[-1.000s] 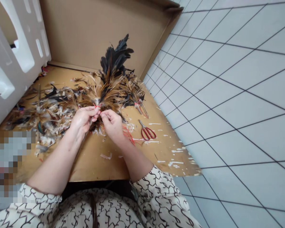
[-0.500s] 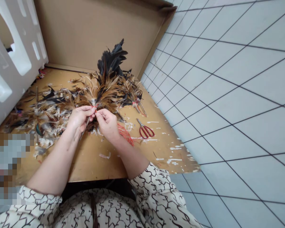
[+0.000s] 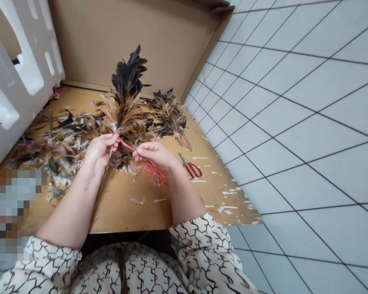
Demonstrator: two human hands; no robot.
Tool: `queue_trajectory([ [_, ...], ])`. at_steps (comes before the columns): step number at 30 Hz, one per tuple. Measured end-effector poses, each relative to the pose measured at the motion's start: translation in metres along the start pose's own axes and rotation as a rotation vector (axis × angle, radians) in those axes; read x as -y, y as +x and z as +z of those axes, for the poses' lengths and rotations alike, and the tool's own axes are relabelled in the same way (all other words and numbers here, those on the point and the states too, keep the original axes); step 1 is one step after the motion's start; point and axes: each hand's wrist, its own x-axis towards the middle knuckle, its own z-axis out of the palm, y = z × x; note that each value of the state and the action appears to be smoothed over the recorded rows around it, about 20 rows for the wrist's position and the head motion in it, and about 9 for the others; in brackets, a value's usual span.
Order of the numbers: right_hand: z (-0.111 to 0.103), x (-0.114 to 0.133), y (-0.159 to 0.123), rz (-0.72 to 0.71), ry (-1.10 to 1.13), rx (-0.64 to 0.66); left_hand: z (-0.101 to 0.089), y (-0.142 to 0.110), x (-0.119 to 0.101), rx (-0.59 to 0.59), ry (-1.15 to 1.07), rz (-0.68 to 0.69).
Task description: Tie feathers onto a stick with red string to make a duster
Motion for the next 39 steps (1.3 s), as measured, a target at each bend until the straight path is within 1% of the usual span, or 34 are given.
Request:
queue_trajectory([
  [1, -0.010, -0.001, 0.001, -0.006, -0.012, -0.067, 0.000, 0.001, 0.000, -0.003, -0.003, -0.010],
  [2, -0.020, -0.003, 0.002, -0.016, -0.040, -0.174, 0.000, 0.001, -0.001, -0.006, -0.007, -0.019],
  [4, -0.038, -0.009, 0.008, -0.030, -0.127, -0.445, -0.001, 0.001, -0.002, -0.005, -0.014, -0.029],
  [6, -0.050, -0.015, 0.017, -0.029, -0.232, -0.666, -0.001, 0.001, -0.002, 0.008, -0.022, -0.038],
  [7, -0.054, -0.017, 0.022, -0.020, -0.288, -0.725, -0.001, 0.001, -0.003, 0.015, -0.025, -0.045],
  [8, -0.057, -0.020, 0.027, -0.004, -0.346, -0.753, -0.001, 0.001, -0.003, 0.021, -0.028, -0.053],
  [10, -0.057, -0.024, 0.037, 0.039, -0.471, -0.749, -0.001, 0.001, -0.004, 0.028, -0.040, -0.071],
  [14, -0.048, -0.029, 0.055, 0.143, -0.730, -0.725, -0.002, 0.003, -0.004, 0.029, -0.057, -0.090],
  [17, -0.043, -0.032, 0.064, 0.213, -0.882, -0.693, -0.003, 0.004, -0.003, 0.032, -0.065, -0.091],
  [22, -0.041, -0.040, 0.072, 0.266, -1.028, -0.553, -0.003, 0.005, -0.001, 0.036, -0.067, -0.098],
  [25, -0.040, -0.041, 0.074, 0.302, -1.078, -0.503, -0.003, 0.005, -0.001, 0.036, -0.071, -0.100],
  [27, -0.039, -0.039, 0.074, 0.307, -1.068, -0.517, -0.004, 0.006, -0.002, 0.037, -0.077, -0.103],
  [28, -0.039, -0.037, 0.072, 0.295, -1.044, -0.551, -0.004, 0.006, -0.003, 0.037, -0.080, -0.105],
  [30, -0.041, -0.033, 0.068, 0.242, -0.956, -0.662, -0.004, 0.006, -0.003, 0.038, -0.082, -0.108],
  [32, -0.045, -0.028, 0.062, 0.162, -0.825, -0.778, -0.004, 0.007, -0.003, 0.034, -0.084, -0.109],
  [34, -0.048, -0.024, 0.057, 0.060, -0.703, -0.851, -0.004, 0.007, -0.003, 0.026, -0.087, -0.109],
  [37, -0.053, -0.019, 0.049, -0.109, -0.545, -0.907, -0.004, 0.007, -0.003, 0.024, -0.090, -0.105],
  [39, -0.055, -0.016, 0.044, -0.187, -0.468, -0.904, -0.005, 0.007, -0.002, 0.026, -0.092, -0.103],
])
